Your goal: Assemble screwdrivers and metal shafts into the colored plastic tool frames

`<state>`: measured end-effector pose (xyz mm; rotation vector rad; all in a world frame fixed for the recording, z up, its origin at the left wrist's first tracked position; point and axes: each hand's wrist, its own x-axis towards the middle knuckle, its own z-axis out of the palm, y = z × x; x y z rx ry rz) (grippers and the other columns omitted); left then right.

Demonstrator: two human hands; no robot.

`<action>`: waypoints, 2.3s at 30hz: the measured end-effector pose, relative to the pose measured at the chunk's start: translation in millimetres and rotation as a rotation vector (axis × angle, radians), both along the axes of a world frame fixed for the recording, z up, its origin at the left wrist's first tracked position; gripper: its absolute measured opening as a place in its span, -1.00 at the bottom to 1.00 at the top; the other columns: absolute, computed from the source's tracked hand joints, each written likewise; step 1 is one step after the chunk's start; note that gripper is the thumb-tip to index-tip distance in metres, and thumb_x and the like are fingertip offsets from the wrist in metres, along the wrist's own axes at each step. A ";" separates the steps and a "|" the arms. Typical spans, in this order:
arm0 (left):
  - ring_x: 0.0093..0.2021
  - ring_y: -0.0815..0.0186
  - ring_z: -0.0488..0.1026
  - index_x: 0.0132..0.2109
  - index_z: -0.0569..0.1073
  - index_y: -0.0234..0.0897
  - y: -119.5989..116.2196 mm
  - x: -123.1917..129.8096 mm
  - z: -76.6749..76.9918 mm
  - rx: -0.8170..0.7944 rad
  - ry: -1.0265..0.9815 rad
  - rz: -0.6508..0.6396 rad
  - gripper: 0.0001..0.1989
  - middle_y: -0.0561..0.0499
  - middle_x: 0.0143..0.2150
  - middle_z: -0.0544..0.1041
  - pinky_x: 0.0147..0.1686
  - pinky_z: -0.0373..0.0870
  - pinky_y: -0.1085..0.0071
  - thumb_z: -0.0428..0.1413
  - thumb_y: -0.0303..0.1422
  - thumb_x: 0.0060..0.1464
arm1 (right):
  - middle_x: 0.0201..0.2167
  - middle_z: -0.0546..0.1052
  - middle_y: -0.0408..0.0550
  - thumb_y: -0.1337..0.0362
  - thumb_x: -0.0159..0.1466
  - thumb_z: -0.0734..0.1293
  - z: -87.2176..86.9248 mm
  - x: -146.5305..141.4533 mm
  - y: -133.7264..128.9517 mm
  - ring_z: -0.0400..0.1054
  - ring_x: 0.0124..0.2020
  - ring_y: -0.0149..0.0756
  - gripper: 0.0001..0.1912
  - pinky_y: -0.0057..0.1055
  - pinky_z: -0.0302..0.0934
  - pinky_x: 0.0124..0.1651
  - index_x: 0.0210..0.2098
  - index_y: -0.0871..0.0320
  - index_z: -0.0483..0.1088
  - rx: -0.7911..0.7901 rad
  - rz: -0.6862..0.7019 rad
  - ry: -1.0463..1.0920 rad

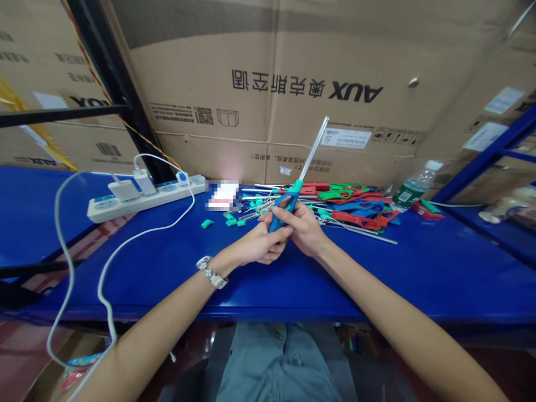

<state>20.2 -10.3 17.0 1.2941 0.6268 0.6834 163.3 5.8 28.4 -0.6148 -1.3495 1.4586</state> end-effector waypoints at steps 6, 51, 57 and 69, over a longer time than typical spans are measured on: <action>-0.74 0.41 0.30 0.09 0.23 -0.20 -2.7 0.2 0.3 0.120 0.025 -0.036 -0.54 0.33 -0.65 0.28 -0.75 0.33 0.53 0.22 -0.07 0.27 | -0.43 0.60 -0.11 0.02 0.18 0.54 2.5 -0.2 -1.0 0.56 -0.24 -0.21 -0.72 -0.18 0.46 0.03 -0.41 0.06 0.50 0.038 0.006 -0.041; -0.70 0.40 0.41 -0.44 0.36 -0.27 2.6 1.7 -7.2 0.473 0.381 0.292 -0.49 0.03 -0.62 0.47 -0.70 0.35 0.53 0.08 0.04 0.33 | -0.41 0.60 -0.07 0.05 0.11 0.55 2.1 1.7 7.2 0.50 -0.39 -0.24 -0.72 -0.24 0.47 -0.26 -0.36 0.07 0.49 0.006 -0.178 -0.066; -0.74 0.46 0.26 -0.52 0.29 -0.24 1.8 6.4 -6.6 0.483 0.349 0.333 -0.38 0.09 -0.69 0.36 -0.71 0.18 0.53 0.00 0.15 0.32 | -0.39 0.63 -0.03 -0.02 0.14 0.53 -1.2 -0.1 8.5 0.53 -0.34 -0.20 -0.66 -0.22 0.48 -0.19 -0.38 0.09 0.47 -0.045 -0.197 -0.092; -0.63 0.38 0.34 -0.52 0.33 -0.22 15.8 -5.8 -19.1 0.331 0.282 0.515 -0.16 -0.02 -0.63 0.40 -0.62 0.27 0.48 -0.45 0.27 0.35 | -0.27 0.55 -0.13 0.01 0.40 0.34 -13.5 8.1 -5.0 0.41 -0.40 -0.31 -0.66 -0.27 0.42 -0.25 0.06 0.02 0.48 0.302 0.071 -0.373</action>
